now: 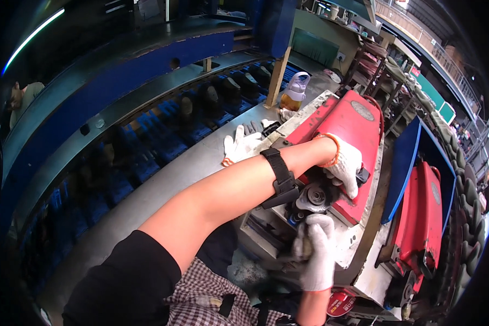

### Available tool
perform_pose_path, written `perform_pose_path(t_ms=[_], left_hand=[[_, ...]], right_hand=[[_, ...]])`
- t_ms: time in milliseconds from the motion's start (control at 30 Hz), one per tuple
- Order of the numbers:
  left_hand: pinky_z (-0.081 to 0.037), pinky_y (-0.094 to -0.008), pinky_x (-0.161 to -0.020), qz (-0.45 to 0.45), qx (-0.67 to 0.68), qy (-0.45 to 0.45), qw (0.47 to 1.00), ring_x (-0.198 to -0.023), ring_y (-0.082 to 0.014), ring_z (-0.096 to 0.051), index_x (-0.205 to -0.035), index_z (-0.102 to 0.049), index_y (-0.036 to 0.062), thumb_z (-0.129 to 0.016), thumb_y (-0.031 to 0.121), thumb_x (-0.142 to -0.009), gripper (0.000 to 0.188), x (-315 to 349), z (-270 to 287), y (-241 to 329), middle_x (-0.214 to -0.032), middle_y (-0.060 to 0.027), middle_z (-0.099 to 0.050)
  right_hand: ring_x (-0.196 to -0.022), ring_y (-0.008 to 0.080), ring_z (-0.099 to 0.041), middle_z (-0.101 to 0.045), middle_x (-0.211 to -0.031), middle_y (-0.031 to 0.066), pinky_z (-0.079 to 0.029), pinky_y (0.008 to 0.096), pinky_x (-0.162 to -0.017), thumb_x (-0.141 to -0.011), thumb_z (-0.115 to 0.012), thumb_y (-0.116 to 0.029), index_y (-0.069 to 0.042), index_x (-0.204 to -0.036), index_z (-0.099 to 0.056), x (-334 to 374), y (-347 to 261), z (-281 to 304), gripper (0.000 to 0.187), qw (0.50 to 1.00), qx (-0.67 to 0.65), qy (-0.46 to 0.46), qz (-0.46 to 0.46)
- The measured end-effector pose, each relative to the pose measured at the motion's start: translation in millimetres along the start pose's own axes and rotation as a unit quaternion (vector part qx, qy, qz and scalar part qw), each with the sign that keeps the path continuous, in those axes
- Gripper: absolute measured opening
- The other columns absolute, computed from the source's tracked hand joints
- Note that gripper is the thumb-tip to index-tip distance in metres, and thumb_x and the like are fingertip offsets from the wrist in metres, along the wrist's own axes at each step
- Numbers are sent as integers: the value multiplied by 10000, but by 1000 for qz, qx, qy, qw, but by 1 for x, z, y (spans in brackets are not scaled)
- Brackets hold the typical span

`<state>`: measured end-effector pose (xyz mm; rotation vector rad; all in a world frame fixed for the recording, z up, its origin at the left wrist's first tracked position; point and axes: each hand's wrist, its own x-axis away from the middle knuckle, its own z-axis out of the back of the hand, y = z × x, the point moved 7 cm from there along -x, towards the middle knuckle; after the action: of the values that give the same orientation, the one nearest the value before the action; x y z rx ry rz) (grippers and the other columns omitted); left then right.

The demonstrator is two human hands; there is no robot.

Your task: Operating a sole-pressing machine by placing shoes on lasts into the machine and removing them.

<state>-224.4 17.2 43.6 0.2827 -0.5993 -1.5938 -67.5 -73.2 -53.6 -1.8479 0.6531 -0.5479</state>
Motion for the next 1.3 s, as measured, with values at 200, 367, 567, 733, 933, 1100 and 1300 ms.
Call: perform_pose_path(t_ms=[200,367,567,733,933,1100,1300], left_hand=[[-508,-343,-568,7,-6,-17,1000,-583,-184,-629,-773,-747,55,-860,490,-775,450,-9,-4,7,-697,-45,-702],[-499,-337,-583,18,8,-9,1000,-606,-164,-619,-857,-741,30,-839,437,-807,422,-8,8,5,-718,-40,-690],[-562,-434,-907,-27,-233,146,961,-999,-361,-729,-1168,-764,51,-734,362,-718,548,25,59,36,-1049,-209,-760],[-573,-432,-861,-37,-284,232,930,-969,-343,-730,-1137,-787,107,-754,326,-662,524,34,114,61,-1000,-177,-762],[-522,-439,-1012,-115,-292,460,831,-1152,-331,-676,-1254,-698,113,-742,383,-807,524,45,168,82,-1197,-134,-730],[-453,-529,-1040,-225,-268,576,739,-1227,-406,-551,-1306,-627,57,-682,325,-878,509,87,153,74,-1297,-207,-612],[-320,-546,-1194,-246,-333,563,715,-1402,-349,-474,-1470,-555,172,-770,398,-844,700,109,99,36,-1516,-112,-521]], right_hand=[[-539,118,-532,-617,-939,49,-371,247,-444,-1089,-519,-292,-160,-1229,-536,5,40,-47,193,963,-141,202,112],[-801,128,-596,-575,-1170,69,-514,264,-706,-1106,-512,-287,-103,-1381,-502,-19,69,-87,330,887,119,260,363],[-1132,186,-588,-569,-1333,130,-467,335,-1046,-1071,-540,-177,-11,-1494,-452,5,28,-77,463,995,84,-49,9],[-924,90,-627,-687,-1125,24,-528,257,-821,-1075,-555,-169,-49,-1401,-613,23,-26,-14,353,968,219,-119,9],[-1033,228,-676,-703,-1168,157,-531,331,-914,-1021,-592,-171,-32,-1349,-647,-68,-104,42,360,903,390,45,173],[-1347,487,-535,-460,-1507,368,-427,456,-1154,-831,-731,-571,-68,-1552,-450,-185,-111,21,924,773,614,84,136],[-1378,541,-493,-266,-1623,365,-466,497,-1130,-740,-730,-636,-181,-1664,-230,-243,-71,-12,1145,628,774,80,37]])
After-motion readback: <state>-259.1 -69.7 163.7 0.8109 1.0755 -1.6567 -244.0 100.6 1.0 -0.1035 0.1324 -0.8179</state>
